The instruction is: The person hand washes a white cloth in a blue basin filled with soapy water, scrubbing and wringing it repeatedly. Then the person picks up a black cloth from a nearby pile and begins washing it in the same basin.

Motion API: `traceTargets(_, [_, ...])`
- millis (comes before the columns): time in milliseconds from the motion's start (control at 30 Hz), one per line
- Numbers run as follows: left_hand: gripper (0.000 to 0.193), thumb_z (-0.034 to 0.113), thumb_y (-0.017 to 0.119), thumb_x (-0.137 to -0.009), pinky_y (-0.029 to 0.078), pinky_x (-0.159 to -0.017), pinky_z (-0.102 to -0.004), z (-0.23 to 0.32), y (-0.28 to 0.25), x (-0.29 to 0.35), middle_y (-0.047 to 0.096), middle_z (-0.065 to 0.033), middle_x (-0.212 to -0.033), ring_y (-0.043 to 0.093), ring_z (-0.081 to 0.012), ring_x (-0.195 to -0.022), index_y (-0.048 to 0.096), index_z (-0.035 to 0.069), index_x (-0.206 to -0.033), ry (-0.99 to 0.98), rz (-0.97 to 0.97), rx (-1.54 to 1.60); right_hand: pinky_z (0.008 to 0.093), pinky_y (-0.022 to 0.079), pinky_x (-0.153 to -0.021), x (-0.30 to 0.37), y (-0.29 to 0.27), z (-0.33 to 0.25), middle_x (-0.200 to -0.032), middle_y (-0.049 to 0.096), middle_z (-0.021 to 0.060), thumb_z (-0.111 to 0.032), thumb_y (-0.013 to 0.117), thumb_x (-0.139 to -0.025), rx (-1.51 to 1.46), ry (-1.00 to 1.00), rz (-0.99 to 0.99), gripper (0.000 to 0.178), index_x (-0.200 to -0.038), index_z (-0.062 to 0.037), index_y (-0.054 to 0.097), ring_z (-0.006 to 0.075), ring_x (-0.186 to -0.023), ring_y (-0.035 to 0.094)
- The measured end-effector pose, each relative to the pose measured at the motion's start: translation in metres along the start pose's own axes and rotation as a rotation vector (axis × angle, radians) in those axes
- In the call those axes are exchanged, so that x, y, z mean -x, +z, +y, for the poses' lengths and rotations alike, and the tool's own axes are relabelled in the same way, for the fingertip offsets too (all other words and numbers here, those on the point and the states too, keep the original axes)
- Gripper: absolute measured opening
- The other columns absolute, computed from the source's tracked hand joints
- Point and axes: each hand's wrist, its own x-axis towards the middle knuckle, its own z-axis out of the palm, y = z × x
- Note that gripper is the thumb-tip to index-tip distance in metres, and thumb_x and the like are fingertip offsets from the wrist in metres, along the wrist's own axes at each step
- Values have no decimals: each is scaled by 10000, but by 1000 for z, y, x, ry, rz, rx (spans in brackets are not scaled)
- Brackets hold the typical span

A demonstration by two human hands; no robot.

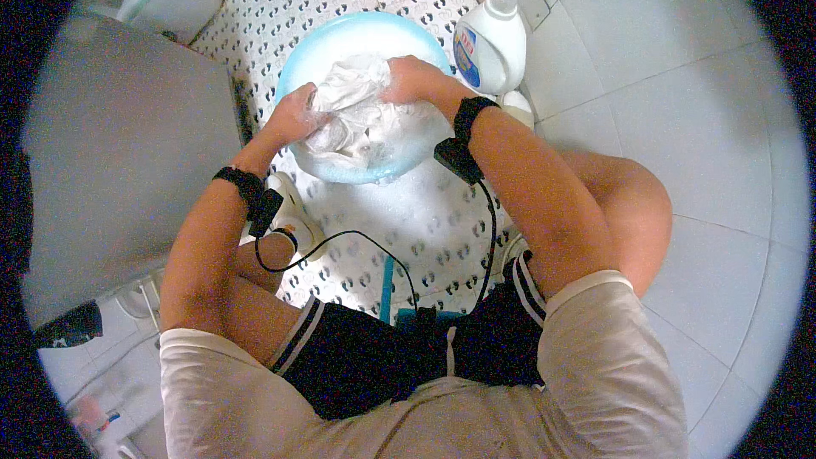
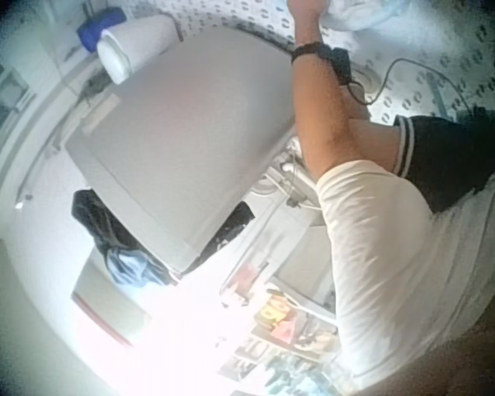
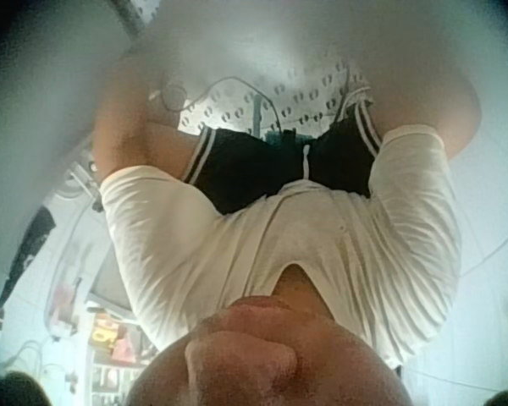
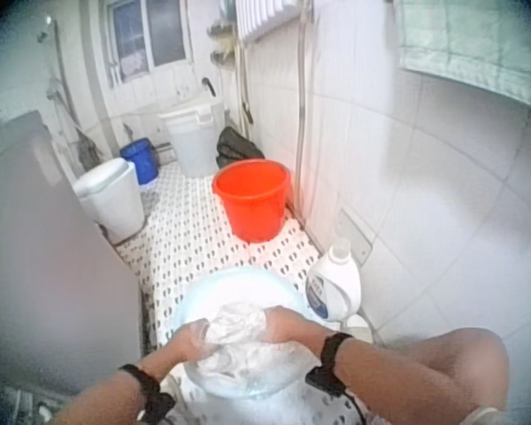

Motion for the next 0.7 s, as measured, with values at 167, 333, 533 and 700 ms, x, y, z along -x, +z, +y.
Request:
traceTargets(167, [498, 324, 765, -752, 500, -847, -427, 2, -22, 6, 655, -225, -1043, 634, -392, -985, 575, 35, -1111, 19, 44, 56, 402, 481, -932, 5, -28, -12, -1101, 651, 263, -300, 762, -710, -85, 60, 66, 573, -1140, 49, 613, 371, -1048, 627])
traceTargets(333, [440, 297, 749, -757, 500, -847, -442, 5, -49, 3, 660, -232, -1030, 638, -401, -983, 585, 91, -1111, 99, 155, 143, 403, 479, -927, 9, -56, -27, -1079, 656, 254, -280, 753, -727, -166, -76, 160, 540, -1132, 44, 603, 367, -1033, 627])
traceTargets(533, [362, 219, 748, -784, 517, -775, -359, 20, -78, 4, 678, -173, -946, 667, -298, -833, 597, 77, -1081, 207, 398, 158, 414, 482, -890, 9, -86, -45, -1060, 653, 239, -296, 717, -765, -28, -236, 328, 505, -1128, 32, 591, 385, -980, 622])
traceTargets(700, [393, 172, 784, -771, 518, -731, -324, 35, -87, 11, 664, -120, -896, 640, -187, -779, 577, 39, -1077, 63, 390, 363, 451, 497, -849, -2, -84, -45, -994, 661, 252, -302, 692, -762, -118, -310, 489, 434, -1043, 23, 633, 414, -946, 631])
